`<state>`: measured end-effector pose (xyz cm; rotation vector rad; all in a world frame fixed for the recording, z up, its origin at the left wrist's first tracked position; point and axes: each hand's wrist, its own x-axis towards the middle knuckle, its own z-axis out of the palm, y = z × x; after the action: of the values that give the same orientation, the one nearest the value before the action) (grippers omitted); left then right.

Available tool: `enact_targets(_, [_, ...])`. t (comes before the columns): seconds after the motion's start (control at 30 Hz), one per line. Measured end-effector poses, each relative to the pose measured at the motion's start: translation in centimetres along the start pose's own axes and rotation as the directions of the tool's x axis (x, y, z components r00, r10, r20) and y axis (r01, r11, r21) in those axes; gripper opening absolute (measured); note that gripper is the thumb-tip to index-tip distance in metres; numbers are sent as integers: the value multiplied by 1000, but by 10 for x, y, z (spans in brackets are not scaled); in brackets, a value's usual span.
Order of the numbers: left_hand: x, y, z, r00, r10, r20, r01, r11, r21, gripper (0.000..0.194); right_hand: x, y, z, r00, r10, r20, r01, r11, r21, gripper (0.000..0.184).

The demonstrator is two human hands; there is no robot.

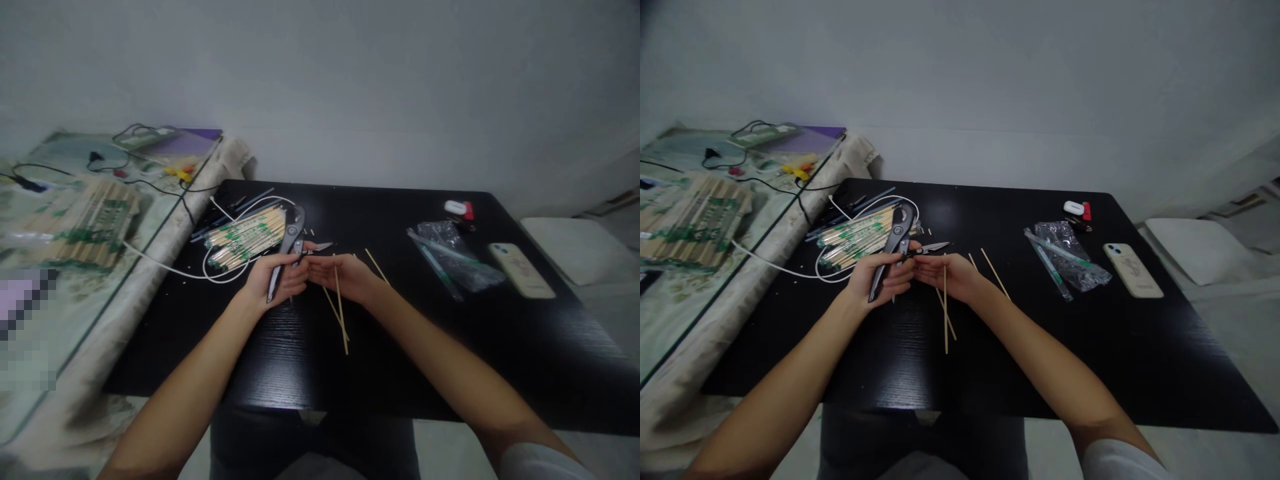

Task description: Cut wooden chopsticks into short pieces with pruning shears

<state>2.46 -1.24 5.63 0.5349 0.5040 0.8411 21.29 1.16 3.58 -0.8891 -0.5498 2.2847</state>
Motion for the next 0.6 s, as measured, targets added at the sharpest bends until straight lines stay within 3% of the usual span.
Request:
enact_targets(0.13, [1, 5, -2, 988, 131, -83, -138, 987, -82, 18, -1, -3, 1, 997, -32, -73, 30, 999, -33, 33])
enact_targets(0.33, [11, 2, -7, 958, 195, -208, -215, 973, -80, 10, 1, -8, -13, 986, -156, -65, 138, 966, -217, 26])
enact_targets(0.47, [14, 1, -10, 950, 207, -234, -226, 972, -58, 10, 15, -29, -20, 944, -299, -141, 240, 913, -328, 18])
enact_targets(0.6, [15, 0, -12, 951, 214, -223, -230, 972, -48, 16, 41, -53, -13, 895, -375, -240, 250, 870, -426, 25])
